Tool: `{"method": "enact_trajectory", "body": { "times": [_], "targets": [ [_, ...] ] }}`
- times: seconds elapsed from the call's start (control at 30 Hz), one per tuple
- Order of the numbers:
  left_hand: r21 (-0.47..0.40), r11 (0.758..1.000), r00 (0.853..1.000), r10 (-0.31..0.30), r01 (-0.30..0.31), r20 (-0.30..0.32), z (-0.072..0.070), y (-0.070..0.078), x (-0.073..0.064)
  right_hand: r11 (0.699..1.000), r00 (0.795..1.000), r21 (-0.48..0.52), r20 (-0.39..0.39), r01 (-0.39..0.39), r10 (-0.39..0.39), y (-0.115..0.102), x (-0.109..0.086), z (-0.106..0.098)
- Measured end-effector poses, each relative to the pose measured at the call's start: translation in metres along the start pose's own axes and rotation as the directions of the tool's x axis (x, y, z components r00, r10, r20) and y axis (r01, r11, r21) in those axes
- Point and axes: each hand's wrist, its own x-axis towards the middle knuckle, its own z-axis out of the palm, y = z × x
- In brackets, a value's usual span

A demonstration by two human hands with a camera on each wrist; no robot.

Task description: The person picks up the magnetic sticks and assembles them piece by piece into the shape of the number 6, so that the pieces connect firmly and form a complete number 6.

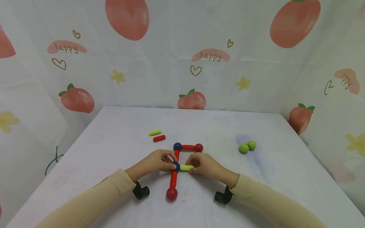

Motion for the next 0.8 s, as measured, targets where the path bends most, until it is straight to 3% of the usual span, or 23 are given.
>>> {"method": "enact_trajectory", "body": {
  "times": [0.8],
  "targets": [
    [-0.01, 1.0, 1.0, 0.012, -0.012, 0.011, -0.0013, -0.0021, -0.0003, 1.0, 1.0, 0.012, 0.008, 0.015, -0.015, -0.0001, 0.0003, -0.0004]
  ]
}}
